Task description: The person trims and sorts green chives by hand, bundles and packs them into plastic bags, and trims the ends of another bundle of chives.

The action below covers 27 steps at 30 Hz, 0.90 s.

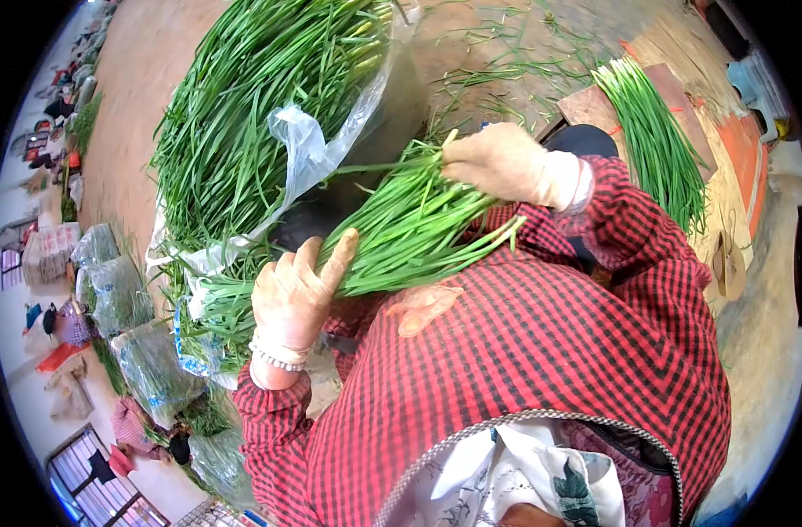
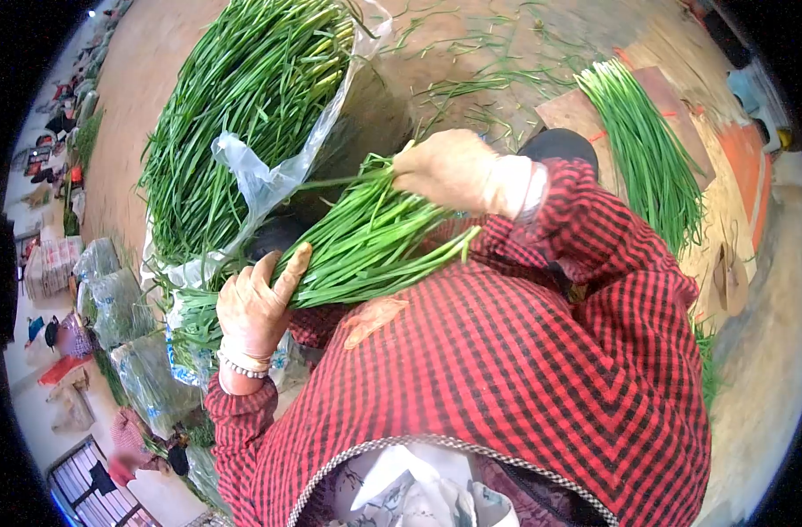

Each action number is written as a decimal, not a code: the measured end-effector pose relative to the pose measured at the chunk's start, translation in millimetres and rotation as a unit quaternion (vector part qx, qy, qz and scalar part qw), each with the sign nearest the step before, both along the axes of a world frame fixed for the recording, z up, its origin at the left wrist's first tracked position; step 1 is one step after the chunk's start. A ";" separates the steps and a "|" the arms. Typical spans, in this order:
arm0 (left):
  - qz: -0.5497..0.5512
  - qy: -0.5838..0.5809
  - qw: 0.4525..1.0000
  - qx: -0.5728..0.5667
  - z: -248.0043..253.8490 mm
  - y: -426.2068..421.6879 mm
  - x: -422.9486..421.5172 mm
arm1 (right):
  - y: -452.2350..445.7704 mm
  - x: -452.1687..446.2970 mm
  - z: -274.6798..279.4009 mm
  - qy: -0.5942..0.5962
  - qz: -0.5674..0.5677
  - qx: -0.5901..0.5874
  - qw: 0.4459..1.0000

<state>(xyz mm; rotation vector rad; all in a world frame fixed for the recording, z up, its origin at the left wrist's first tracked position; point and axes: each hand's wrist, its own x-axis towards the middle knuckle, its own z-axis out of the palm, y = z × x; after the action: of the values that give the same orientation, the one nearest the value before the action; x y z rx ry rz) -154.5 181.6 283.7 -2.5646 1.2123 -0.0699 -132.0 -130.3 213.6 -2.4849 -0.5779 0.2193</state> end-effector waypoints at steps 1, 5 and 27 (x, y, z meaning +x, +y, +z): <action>-0.004 0.002 1.000 -0.010 -1.2 4.3 -1.4 | -7.8 -0.2 -1.7 0.012 -0.044 -0.001 0.999; -0.026 0.002 0.999 -0.030 -8.4 17.5 -4.3 | -68.9 13.9 -30.4 0.026 -0.133 -0.115 0.984; -0.006 0.014 0.998 -0.065 -16.8 19.0 -8.6 | -86.3 27.4 -31.1 0.084 -0.202 -0.098 0.971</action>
<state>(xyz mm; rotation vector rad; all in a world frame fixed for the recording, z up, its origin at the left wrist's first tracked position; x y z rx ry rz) -163.1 200.6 266.9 -2.6781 1.2722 -0.1208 -104.6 -216.5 182.5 -2.6723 0.0277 0.3354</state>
